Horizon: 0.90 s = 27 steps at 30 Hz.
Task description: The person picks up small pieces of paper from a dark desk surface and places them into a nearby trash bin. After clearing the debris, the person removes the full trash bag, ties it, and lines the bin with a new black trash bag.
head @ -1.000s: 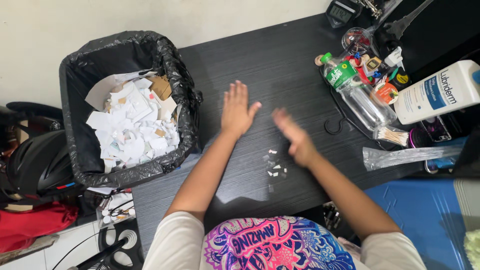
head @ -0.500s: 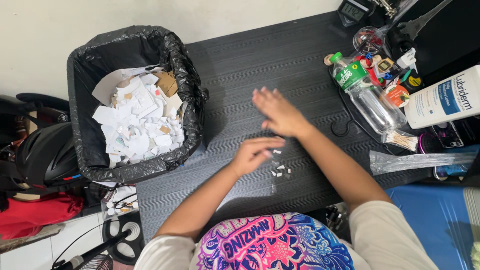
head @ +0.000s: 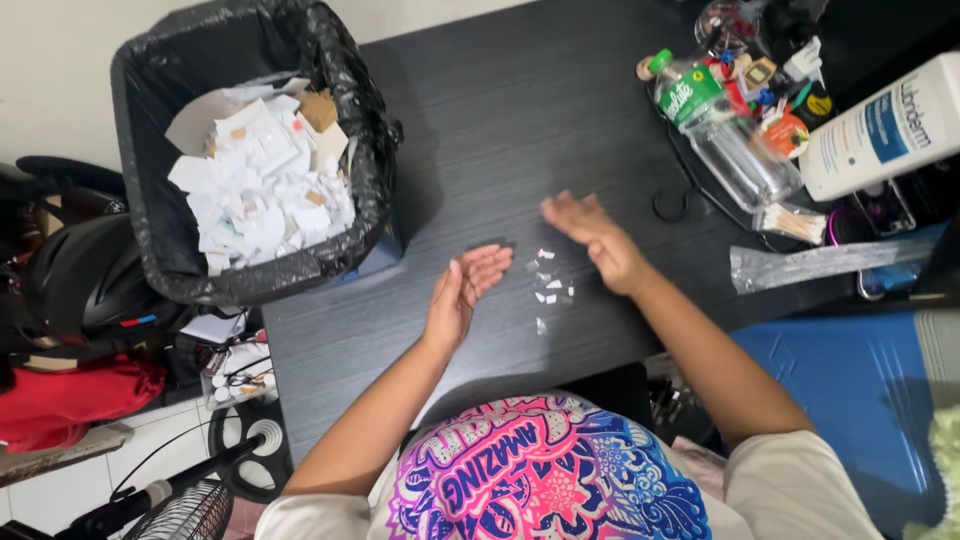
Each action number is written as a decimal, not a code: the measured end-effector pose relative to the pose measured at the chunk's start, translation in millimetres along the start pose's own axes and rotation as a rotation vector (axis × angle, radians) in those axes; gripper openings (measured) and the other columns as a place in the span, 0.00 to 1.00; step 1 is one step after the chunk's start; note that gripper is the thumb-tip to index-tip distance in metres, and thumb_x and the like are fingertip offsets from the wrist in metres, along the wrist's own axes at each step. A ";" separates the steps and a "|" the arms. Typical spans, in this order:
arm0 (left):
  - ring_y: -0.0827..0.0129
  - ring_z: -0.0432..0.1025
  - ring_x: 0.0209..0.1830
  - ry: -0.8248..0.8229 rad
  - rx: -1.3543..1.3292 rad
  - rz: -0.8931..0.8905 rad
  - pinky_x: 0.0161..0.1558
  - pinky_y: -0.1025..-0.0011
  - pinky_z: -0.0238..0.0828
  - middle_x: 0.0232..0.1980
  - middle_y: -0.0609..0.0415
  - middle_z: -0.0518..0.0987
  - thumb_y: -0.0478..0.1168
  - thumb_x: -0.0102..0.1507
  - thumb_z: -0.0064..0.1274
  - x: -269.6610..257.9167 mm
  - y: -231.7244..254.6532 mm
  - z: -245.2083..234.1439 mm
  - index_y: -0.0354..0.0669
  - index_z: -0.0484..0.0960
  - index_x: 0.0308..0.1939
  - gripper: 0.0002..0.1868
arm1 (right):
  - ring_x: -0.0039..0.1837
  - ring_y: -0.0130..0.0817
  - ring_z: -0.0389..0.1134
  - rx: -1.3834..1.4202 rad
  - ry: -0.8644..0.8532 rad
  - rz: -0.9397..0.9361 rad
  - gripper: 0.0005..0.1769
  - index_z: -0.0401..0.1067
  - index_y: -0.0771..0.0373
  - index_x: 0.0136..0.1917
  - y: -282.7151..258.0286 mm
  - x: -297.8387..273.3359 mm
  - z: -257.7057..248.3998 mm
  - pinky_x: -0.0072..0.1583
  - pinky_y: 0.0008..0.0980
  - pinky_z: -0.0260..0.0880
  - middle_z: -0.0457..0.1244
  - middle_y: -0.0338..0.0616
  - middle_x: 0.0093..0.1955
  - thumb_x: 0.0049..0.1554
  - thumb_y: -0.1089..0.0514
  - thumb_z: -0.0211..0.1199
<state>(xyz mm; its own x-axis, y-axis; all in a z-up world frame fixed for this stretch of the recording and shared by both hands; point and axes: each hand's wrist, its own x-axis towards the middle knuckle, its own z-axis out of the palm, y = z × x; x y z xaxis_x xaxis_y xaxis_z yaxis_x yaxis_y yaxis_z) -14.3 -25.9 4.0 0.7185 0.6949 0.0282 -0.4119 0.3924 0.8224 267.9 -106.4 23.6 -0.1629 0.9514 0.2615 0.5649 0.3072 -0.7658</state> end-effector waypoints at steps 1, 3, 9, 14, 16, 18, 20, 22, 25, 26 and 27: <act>0.57 0.69 0.70 -0.008 -0.063 -0.050 0.69 0.63 0.64 0.70 0.39 0.73 0.60 0.75 0.26 -8.1 1.0 5.8 0.29 0.66 0.71 0.37 | 0.87 0.53 0.42 -0.093 0.029 0.040 0.50 0.55 0.60 0.81 1.4 -0.8 -2.4 0.82 0.58 0.28 0.50 0.47 0.84 0.63 0.25 0.27; 0.56 0.67 0.73 -0.041 -0.179 -0.156 0.71 0.62 0.62 0.73 0.39 0.70 0.58 0.75 0.26 -23.7 3.0 18.5 0.30 0.63 0.73 0.36 | 0.86 0.54 0.41 -0.277 0.016 0.066 0.48 0.52 0.62 0.82 -2.4 -5.0 1.8 0.81 0.59 0.30 0.47 0.50 0.85 0.63 0.26 0.31; 0.56 0.63 0.76 -0.212 -0.391 -0.426 0.75 0.63 0.57 0.76 0.38 0.67 0.51 0.73 0.30 -67.8 -4.5 48.6 0.30 0.60 0.76 0.33 | 0.87 0.49 0.41 -0.302 -0.226 -0.080 0.47 0.50 0.62 0.83 -36.4 -20.7 40.4 0.81 0.55 0.37 0.45 0.49 0.86 0.62 0.30 0.39; 0.55 0.66 0.74 -0.185 -0.449 -0.528 0.74 0.61 0.60 0.73 0.35 0.69 0.51 0.73 0.32 -88.6 -11.4 51.7 0.27 0.62 0.73 0.33 | 0.86 0.46 0.45 -0.044 -0.295 -0.100 0.49 0.58 0.59 0.80 -58.5 -42.3 40.0 0.83 0.53 0.37 0.53 0.45 0.83 0.61 0.24 0.35; 0.54 0.68 0.72 -0.169 -0.381 -0.394 0.73 0.60 0.62 0.71 0.35 0.72 0.51 0.74 0.32 -89.6 -9.5 44.8 0.27 0.64 0.72 0.32 | 0.86 0.46 0.48 0.229 -0.165 -0.063 0.51 0.61 0.59 0.79 -61.4 -53.1 38.9 0.84 0.53 0.35 0.56 0.44 0.81 0.62 0.22 0.30; 0.53 0.70 0.69 -0.098 -0.208 -0.245 0.71 0.59 0.63 0.68 0.37 0.75 0.51 0.74 0.33 -71.1 -2.1 32.7 0.28 0.68 0.70 0.30 | 0.87 0.47 0.48 0.248 0.001 -0.011 0.53 0.62 0.59 0.79 -58.7 -52.3 32.6 0.85 0.54 0.31 0.56 0.44 0.81 0.62 0.21 0.25; 0.54 0.71 0.69 0.016 0.233 -0.020 0.70 0.59 0.64 0.66 0.42 0.79 0.50 0.76 0.34 -50.4 5.8 19.5 0.31 0.76 0.66 0.27 | 0.87 0.48 0.45 0.035 0.188 0.070 0.54 0.60 0.60 0.79 -56.7 -49.6 31.0 0.84 0.55 0.26 0.53 0.46 0.83 0.61 0.22 0.20; 0.55 0.71 0.72 0.132 0.703 0.135 0.73 0.60 0.63 0.68 0.47 0.80 0.50 0.75 0.35 -27.3 12.0 7.3 0.37 0.78 0.66 0.26 | 0.86 0.53 0.41 -0.287 0.116 0.201 0.53 0.52 0.66 0.81 -56.7 -42.9 40.7 0.80 0.59 0.25 0.47 0.53 0.84 0.62 0.25 0.23; 0.49 0.58 0.78 0.190 1.138 0.199 0.77 0.55 0.47 0.74 0.44 0.71 0.50 0.73 0.36 6.2 13.6 1.4 0.39 0.72 0.71 0.27 | 0.87 0.51 0.41 -0.480 0.023 0.165 0.53 0.49 0.65 0.82 -66.9 -44.9 64.4 0.82 0.56 0.32 0.45 0.52 0.85 0.62 0.24 0.24; 0.46 0.52 0.81 0.186 1.273 0.233 0.77 0.52 0.40 0.76 0.42 0.68 0.49 0.73 0.36 16.2 13.1 1.3 0.38 0.71 0.71 0.28 | 0.87 0.48 0.42 -0.497 -0.007 0.111 0.53 0.50 0.63 0.82 -70.5 -46.7 71.4 0.85 0.53 0.35 0.46 0.50 0.85 0.61 0.23 0.25; 0.47 0.50 0.81 0.144 1.307 0.206 0.78 0.52 0.38 0.77 0.42 0.65 0.50 0.73 0.35 19.6 8.8 3.0 0.38 0.69 0.73 0.28 | 0.86 0.51 0.42 -0.449 -0.034 0.058 0.53 0.50 0.65 0.82 -74.0 -51.4 78.3 0.83 0.54 0.35 0.46 0.53 0.85 0.62 0.23 0.26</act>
<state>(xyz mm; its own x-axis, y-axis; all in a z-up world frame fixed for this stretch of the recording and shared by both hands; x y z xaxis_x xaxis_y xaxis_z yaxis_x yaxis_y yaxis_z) -2.1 -10.6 13.5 0.6101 0.7601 0.2237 0.3904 -0.5340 0.7499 171.1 -176.2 20.8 -0.1427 0.9692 0.2008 0.8674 0.2202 -0.4463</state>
